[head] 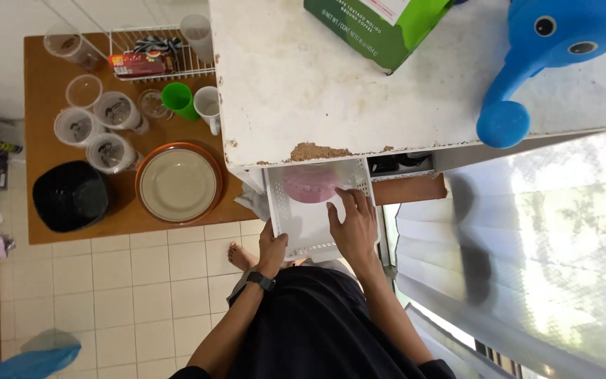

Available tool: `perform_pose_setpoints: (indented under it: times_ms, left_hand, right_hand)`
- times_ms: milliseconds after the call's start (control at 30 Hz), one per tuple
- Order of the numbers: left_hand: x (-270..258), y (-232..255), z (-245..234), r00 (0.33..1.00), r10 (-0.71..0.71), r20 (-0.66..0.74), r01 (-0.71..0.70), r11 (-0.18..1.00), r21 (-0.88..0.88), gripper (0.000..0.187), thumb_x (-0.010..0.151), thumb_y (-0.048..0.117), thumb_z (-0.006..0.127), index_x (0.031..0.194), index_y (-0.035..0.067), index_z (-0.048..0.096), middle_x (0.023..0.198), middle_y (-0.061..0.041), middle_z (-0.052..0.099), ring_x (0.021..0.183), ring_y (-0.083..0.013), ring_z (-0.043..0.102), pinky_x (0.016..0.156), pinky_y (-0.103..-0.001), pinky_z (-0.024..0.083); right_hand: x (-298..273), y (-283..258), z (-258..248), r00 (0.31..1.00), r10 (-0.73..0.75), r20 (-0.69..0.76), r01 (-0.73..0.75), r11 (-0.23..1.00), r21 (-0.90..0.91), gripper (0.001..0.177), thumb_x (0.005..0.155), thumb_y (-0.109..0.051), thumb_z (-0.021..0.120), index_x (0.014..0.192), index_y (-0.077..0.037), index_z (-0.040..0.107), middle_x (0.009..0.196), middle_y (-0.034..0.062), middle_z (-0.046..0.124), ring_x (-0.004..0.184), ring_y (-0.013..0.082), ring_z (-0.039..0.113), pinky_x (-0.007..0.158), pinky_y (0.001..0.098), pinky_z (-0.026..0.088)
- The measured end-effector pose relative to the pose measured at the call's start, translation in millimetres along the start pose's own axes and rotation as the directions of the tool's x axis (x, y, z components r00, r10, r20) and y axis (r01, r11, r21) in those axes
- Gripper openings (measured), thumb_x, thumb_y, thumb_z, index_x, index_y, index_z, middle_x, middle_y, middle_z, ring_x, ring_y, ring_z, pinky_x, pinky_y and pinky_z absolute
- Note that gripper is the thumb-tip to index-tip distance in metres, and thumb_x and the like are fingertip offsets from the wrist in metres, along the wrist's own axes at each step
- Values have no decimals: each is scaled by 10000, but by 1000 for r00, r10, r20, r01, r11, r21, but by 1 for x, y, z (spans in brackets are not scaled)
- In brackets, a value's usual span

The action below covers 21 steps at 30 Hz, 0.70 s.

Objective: Unloading bowls and plates from a plastic basket and stacking them on a wooden table.

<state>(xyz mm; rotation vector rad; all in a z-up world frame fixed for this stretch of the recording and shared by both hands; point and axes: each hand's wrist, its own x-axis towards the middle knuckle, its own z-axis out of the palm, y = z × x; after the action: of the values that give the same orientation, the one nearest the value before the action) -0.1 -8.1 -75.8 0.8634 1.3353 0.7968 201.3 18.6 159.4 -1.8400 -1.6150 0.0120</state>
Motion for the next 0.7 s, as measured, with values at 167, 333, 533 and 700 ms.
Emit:
perform_pose_setpoints:
  times_ms: [167, 333, 533, 700]
  left_hand:
    - [-22, -2, -5, 998, 42, 44, -40, 998, -52, 970, 705, -73, 439, 1639, 114, 255, 1284, -145, 642, 727, -77, 370, 605, -336, 339]
    - [-42, -18, -7, 992, 116, 56, -110, 989, -94, 951, 728, -96, 412, 1641, 88, 221, 1412, -195, 550, 709, -68, 332, 568, -327, 334]
    - [-51, -29, -11, 991, 111, 78, -104, 991, -86, 947, 745, -103, 404, 1648, 104, 206, 1490, -194, 493, 684, -57, 331, 553, -313, 341]
    - [-41, -47, -12, 990, 105, 92, -99, 993, -71, 947, 743, -86, 413, 1647, 102, 200, 1464, -201, 499, 634, -42, 304, 528, -311, 330]
  right_hand:
    - [12, -2, 2, 982, -148, 117, 163, 977, -133, 395, 765, -148, 768, 1156, -99, 745, 1186, 93, 636, 993, 312, 623, 762, 421, 511]
    - [10, -5, 3, 953, -220, 210, 254, 954, -157, 449, 705, -156, 737, 1152, -121, 743, 1225, 89, 634, 940, 306, 606, 748, 419, 481]
    - [16, -9, -3, 896, -150, 419, 239, 956, -169, 448, 739, -324, 689, 1165, -201, 753, 1264, 64, 659, 1002, 315, 617, 801, 456, 474]
    - [22, 1, 9, 833, -130, 538, 237, 962, -134, 451, 789, -308, 662, 1231, -244, 727, 1344, 60, 654, 1222, 334, 598, 948, 507, 468]
